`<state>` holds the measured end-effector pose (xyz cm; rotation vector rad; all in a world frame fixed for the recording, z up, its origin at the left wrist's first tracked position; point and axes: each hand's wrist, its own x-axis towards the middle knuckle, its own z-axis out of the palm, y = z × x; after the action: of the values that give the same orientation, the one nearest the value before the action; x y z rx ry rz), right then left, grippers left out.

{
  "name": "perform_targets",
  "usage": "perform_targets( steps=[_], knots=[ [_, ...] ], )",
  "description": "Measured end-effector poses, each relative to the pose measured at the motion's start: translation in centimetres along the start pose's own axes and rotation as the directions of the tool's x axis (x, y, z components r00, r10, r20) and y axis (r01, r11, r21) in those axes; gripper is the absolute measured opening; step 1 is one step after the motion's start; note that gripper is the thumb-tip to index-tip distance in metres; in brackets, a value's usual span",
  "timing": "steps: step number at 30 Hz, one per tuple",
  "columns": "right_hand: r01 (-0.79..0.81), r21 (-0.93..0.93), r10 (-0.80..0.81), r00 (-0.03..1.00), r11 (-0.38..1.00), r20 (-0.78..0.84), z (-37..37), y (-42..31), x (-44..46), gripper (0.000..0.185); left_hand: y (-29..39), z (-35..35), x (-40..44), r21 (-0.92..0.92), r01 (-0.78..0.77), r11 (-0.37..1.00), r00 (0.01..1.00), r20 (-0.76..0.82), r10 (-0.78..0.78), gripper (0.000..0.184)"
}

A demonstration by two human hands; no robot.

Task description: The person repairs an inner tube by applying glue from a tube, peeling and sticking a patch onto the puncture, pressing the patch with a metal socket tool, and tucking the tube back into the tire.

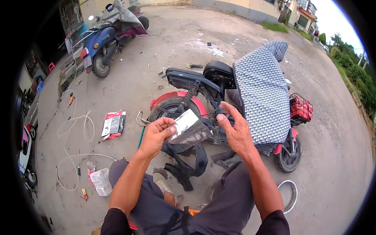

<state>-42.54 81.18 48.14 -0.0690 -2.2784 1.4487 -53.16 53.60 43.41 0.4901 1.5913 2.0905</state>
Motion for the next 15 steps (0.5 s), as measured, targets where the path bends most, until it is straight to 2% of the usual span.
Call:
perform_targets(
  steps=[1, 3, 4, 5, 7, 8, 11, 15],
  knots=[
    [-0.001, 0.036, -0.003, 0.995, 0.999, 0.095, 2.1, 0.4, 0.5, 0.057, -0.7, 0.2, -0.2, 0.029, 0.019, 0.999, 0.999, 0.028, -0.019, 0.022],
    [-0.260, 0.313, 0.173, 0.944, 0.913, 0.281, 5.3, 1.5, 1.1, 0.060, -1.6, 0.5, 0.0, 0.078, 0.025, 0.997, 0.999, 0.044, -0.029, 0.022],
    [-0.332, 0.368, 0.221, 0.924, 0.868, 0.314, 6.5, 3.0, 1.0, 0.055, -1.4, 0.5, 0.1, 0.132, 0.060, 0.989, 0.998, 0.025, -0.064, 0.021],
    [-0.367, 0.489, 0.253, 0.925, 0.791, 0.285, 7.9, 4.2, 0.3, 0.042, -1.2, 0.3, 0.4, 0.206, 0.028, 0.978, 0.999, 0.019, -0.033, 0.021],
    [-0.405, 0.416, 0.281, 0.902, 0.814, 0.328, 8.3, 5.7, -0.5, 0.031, -1.3, 0.1, 0.8, 0.334, -0.013, 0.943, 1.000, 0.023, 0.006, 0.021],
    [-0.390, 0.434, 0.288, 0.915, 0.812, 0.284, 8.2, 6.1, -0.7, 0.028, -1.3, 0.1, 1.1, 0.394, 0.015, 0.919, 1.000, 0.008, -0.020, 0.023],
    [-0.340, 0.464, 0.288, 0.940, 0.818, 0.182, 8.4, 6.4, -0.3, 0.022, -2.2, 0.1, 1.4, 0.150, 0.048, 0.988, 0.999, 0.014, -0.050, 0.027],
    [-0.302, 0.484, 0.281, 0.953, 0.821, 0.117, 9.5, 6.8, 0.2, 0.016, -2.4, -0.6, 2.0, 0.289, 0.111, 0.951, 0.992, 0.022, -0.122, 0.037]
  ],
)
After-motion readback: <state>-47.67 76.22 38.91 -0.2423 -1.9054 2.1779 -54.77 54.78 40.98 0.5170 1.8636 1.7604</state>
